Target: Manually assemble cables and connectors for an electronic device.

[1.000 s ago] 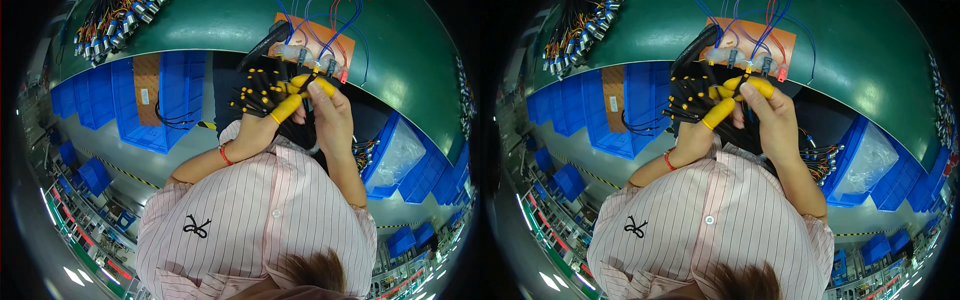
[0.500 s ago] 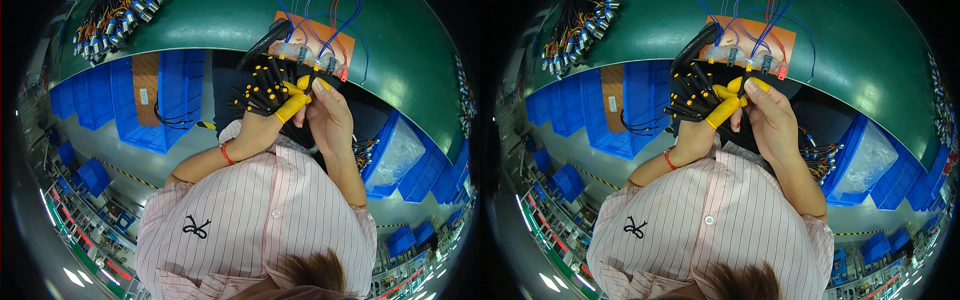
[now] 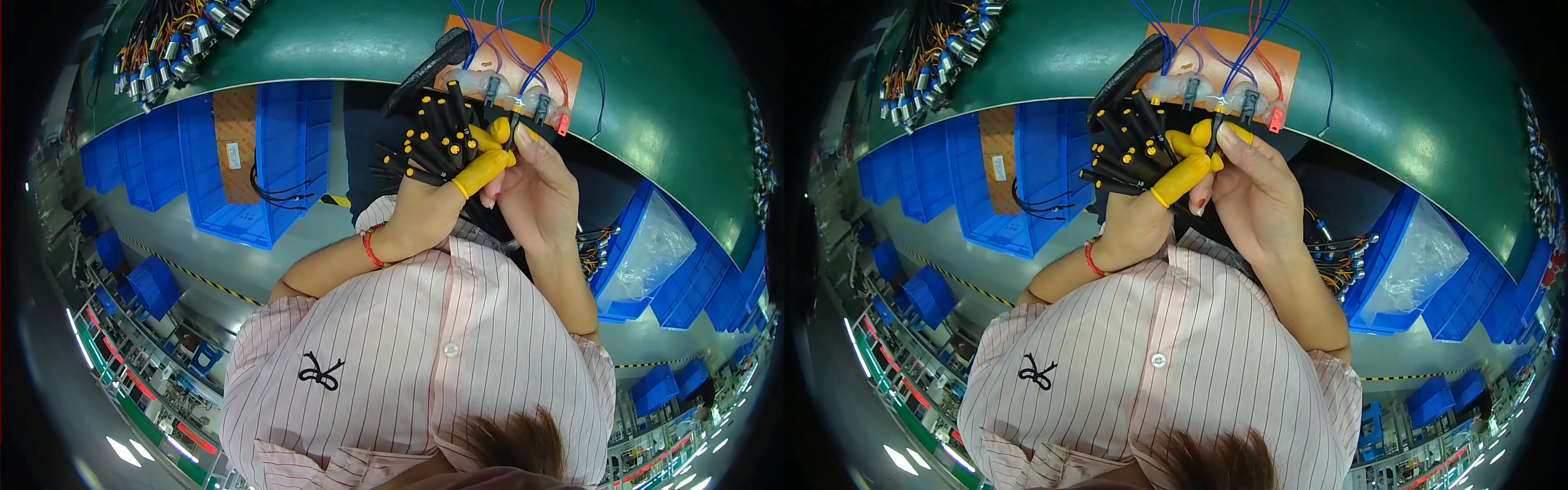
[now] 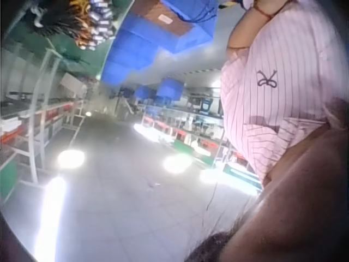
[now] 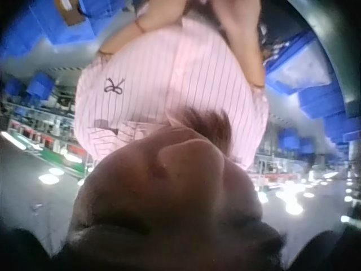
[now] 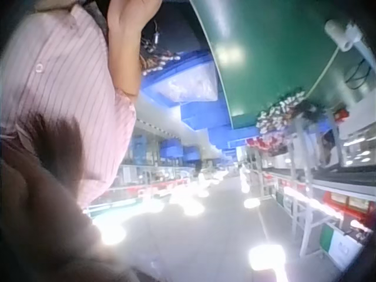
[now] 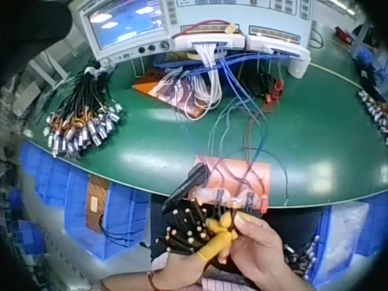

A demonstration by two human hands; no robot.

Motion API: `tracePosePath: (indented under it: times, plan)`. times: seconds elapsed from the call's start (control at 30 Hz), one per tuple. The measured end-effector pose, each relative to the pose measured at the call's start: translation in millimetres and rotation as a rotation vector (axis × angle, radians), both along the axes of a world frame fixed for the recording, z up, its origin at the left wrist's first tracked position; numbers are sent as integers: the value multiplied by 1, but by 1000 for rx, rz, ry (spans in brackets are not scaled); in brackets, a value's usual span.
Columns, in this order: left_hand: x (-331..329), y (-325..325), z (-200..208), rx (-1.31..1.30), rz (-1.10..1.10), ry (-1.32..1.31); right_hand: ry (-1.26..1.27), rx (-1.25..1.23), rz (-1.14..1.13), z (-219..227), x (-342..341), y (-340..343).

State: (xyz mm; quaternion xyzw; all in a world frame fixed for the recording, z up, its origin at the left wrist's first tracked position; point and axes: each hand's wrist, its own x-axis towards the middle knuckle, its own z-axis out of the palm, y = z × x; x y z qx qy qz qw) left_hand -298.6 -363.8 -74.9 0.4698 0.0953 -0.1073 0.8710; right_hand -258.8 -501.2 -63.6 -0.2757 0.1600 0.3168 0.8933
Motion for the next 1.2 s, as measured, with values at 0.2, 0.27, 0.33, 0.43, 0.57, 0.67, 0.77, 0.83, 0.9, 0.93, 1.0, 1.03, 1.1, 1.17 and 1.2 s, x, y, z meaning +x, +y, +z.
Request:
tracePosePath:
  times: [0.2, 0.27, 0.33, 0.43, 0.57, 0.67, 0.77, 0.83, 0.9, 0.93, 1.0, 1.03, 1.1, 1.17, 1.2]
  plan:
    - [4, 1, 2, -44, 2, 41, -69, -23, 10, -6, 3, -1]
    - [6, 2, 1, -75, -3, 66, -149, -116, 40, -4, 4, -1]
    - [7, 1, 5, -19, 3, 77, -235, -225, 79, 2, 5, 0]
    - [8, 0, 4, -65, -13, 72, -264, -332, 129, 3, 7, 4]
    - [4, 3, -3, -154, -65, 73, -242, -339, 41, 2, 2, 7]
    - [-12, 8, 15, 12, -139, 177, -364, -560, 31, 12, -14, 1]
    - [-25, 12, 13, 194, -154, 59, -215, -371, 78, 11, -29, -16]
    - [-14, 9, 8, 348, -38, -102, -34, -230, -115, -10, -22, -23]
    - [-4, 9, 6, 402, 4, -156, -126, -321, -162, -25, -16, -29]
    - [-7, 10, 8, 328, -48, -92, -134, -428, -176, -7, -14, -16]
    - [-8, 8, 14, 239, -103, 11, -302, -578, -107, 3, -19, -9]
    - [-8, 8, 12, 209, -124, 14, -430, -648, -58, 5, -24, -6]
    - [-8, 11, 10, 148, -169, 20, -633, -631, -27, 10, -23, 1]
    - [-7, 12, 17, 235, -290, 47, -676, -604, -2, 15, -18, 7]
    - [-8, 12, 22, 281, -310, 48, -603, -550, 46, 25, -13, 8]
